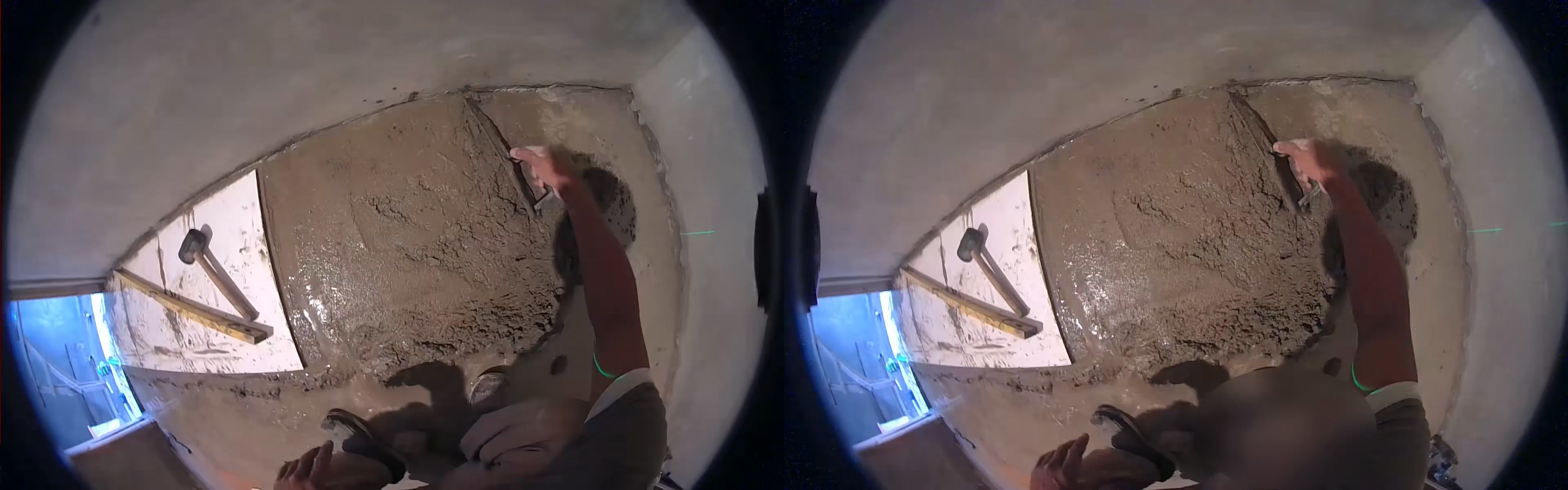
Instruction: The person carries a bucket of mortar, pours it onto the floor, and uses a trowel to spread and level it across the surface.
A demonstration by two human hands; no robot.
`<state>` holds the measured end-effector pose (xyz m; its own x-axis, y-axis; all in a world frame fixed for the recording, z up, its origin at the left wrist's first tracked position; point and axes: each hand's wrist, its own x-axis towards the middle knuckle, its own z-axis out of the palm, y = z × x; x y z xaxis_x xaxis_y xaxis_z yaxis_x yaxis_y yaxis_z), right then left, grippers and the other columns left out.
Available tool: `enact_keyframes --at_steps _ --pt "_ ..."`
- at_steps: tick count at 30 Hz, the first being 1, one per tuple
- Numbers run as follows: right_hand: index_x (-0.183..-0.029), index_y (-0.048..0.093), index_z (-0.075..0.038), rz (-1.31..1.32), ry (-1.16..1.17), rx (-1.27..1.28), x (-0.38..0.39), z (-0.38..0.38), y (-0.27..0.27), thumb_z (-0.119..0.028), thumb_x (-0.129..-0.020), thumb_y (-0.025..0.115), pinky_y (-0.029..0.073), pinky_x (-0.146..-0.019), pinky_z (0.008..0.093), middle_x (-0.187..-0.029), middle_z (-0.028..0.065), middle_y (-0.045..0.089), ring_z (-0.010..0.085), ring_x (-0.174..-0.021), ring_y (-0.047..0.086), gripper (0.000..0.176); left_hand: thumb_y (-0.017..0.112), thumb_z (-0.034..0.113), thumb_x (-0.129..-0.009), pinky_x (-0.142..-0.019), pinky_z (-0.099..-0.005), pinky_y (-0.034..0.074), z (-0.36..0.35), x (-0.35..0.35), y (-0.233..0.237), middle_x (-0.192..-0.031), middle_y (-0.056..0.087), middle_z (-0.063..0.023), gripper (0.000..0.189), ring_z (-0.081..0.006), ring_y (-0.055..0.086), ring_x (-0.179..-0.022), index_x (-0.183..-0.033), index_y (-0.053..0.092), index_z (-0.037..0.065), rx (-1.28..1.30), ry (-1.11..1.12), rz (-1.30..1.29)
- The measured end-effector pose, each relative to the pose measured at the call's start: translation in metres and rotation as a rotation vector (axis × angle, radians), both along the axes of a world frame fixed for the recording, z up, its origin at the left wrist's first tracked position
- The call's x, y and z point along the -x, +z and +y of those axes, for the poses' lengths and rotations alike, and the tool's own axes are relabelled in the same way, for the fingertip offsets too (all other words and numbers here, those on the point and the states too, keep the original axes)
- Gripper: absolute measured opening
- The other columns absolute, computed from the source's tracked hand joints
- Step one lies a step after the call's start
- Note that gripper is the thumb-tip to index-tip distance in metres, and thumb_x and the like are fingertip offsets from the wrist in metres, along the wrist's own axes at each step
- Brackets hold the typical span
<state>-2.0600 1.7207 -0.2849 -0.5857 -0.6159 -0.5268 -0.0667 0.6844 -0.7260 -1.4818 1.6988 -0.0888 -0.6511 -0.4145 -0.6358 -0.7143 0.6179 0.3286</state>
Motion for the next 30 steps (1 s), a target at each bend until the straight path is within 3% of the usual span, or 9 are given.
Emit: enact_keyframes --at_steps 6,8,11,14,18,20,21,24,30 --pt "-0.107 0.065 -0.001 0.181 0.109 0.045 -0.018 0.013 -0.015 -0.039 -0.093 0.060 0.040 -0.042 0.0313 -0.053 0.0017 0.046 0.0124 -0.039 0.045 0.041 0.066 0.036 -0.083 -0.090 -0.0469 0.046 0.011 -0.005 0.013 -0.122 0.057 -0.0203 0.065 -0.0386 0.058 -0.103 -0.136 0.045 0.006 0.015 0.026 -0.002" --pt "-0.096 0.064 0.001 0.547 0.093 0.121 -0.006 -0.001 -0.042 -0.040 -0.094 0.060 0.042 -0.044 0.0355 -0.054 0.0052 0.050 0.0158 -0.039 0.048 0.041 0.066 0.037 -0.082 -0.090 -0.0470 0.047 0.012 -0.007 0.015 -0.122 0.058 -0.0202 0.066 -0.0386 0.059 -0.102 -0.136 0.045 0.006 0.014 0.033 0.006" --pt "-0.090 0.062 0.003 0.345 0.113 0.022 -0.020 -0.034 -0.023 -0.039 -0.094 0.060 0.044 -0.047 0.0379 -0.055 0.0087 0.053 0.0182 -0.044 0.052 0.042 0.067 0.038 -0.082 -0.089 -0.0473 0.047 0.016 -0.009 0.016 -0.120 0.058 -0.0201 0.067 -0.0388 0.060 -0.100 -0.136 0.045 0.006 0.006 0.052 0.013" --pt "-0.087 0.060 0.004 0.374 0.172 -0.042 -0.037 -0.049 -0.013 -0.037 -0.093 0.060 0.043 -0.048 0.0370 -0.056 0.0098 0.054 0.0182 -0.047 0.054 0.042 0.068 0.039 -0.081 -0.088 -0.0475 0.048 0.026 -0.017 0.027 -0.119 0.059 -0.0200 0.068 -0.0389 0.061 -0.099 -0.136 0.045 0.006 -0.009 0.079 -0.004" --pt "-0.091 0.062 0.003 0.420 0.353 -0.019 -0.039 -0.042 -0.025 -0.038 -0.092 0.061 0.043 -0.048 0.0365 -0.056 0.0097 0.054 0.0174 -0.046 0.053 0.040 0.069 0.039 -0.081 -0.088 -0.0473 0.048 0.031 -0.020 0.024 -0.119 0.060 -0.0197 0.068 -0.0386 0.061 -0.098 -0.136 0.046 0.006 -0.018 0.064 0.013" --pt "-0.099 0.064 0.001 0.366 0.421 0.056 -0.043 -0.038 -0.030 -0.038 -0.091 0.062 0.047 -0.056 0.0381 -0.065 0.0124 0.059 0.0199 -0.056 0.059 0.040 0.070 0.038 -0.080 -0.088 -0.0470 0.048 0.030 -0.022 0.021 -0.118 0.060 -0.0194 0.069 -0.0383 0.061 -0.099 -0.135 0.046 0.006 -0.005 0.035 0.040" --pt "-0.106 0.066 0.000 0.407 0.513 0.128 -0.049 -0.033 -0.028 -0.040 -0.090 0.062 0.050 -0.068 0.0401 -0.081 0.0158 0.066 0.0248 -0.072 0.064 0.042 0.070 0.038 -0.079 -0.088 -0.0468 0.048 0.030 -0.022 0.021 -0.118 0.060 -0.0192 0.069 -0.0381 0.061 -0.099 -0.135 0.046 0.006 0.010 0.015 0.052" --pt "-0.106 0.066 -0.001 0.298 0.611 0.067 -0.073 -0.023 -0.021 -0.038 -0.089 0.063 0.049 -0.077 0.0410 -0.094 0.0181 0.068 0.0290 -0.086 0.065 0.042 0.071 0.036 -0.078 -0.088 -0.0463 0.048 0.030 -0.022 0.020 -0.118 0.060 -0.0187 0.069 -0.0376 0.061 -0.099 -0.135 0.046 0.006 0.064 -0.048 0.098" --pt "-0.110 0.065 -0.003 0.283 0.912 0.039 -0.157 0.007 0.014 -0.042 -0.086 0.063 0.049 -0.082 0.0421 -0.101 0.0198 0.067 0.0326 -0.094 0.065 0.045 0.074 0.030 -0.073 -0.088 -0.0454 0.048 0.033 -0.011 0.025 -0.118 0.060 -0.0177 0.072 -0.0364 0.060 -0.101 -0.134 0.046 0.006 0.108 -0.028 0.107"
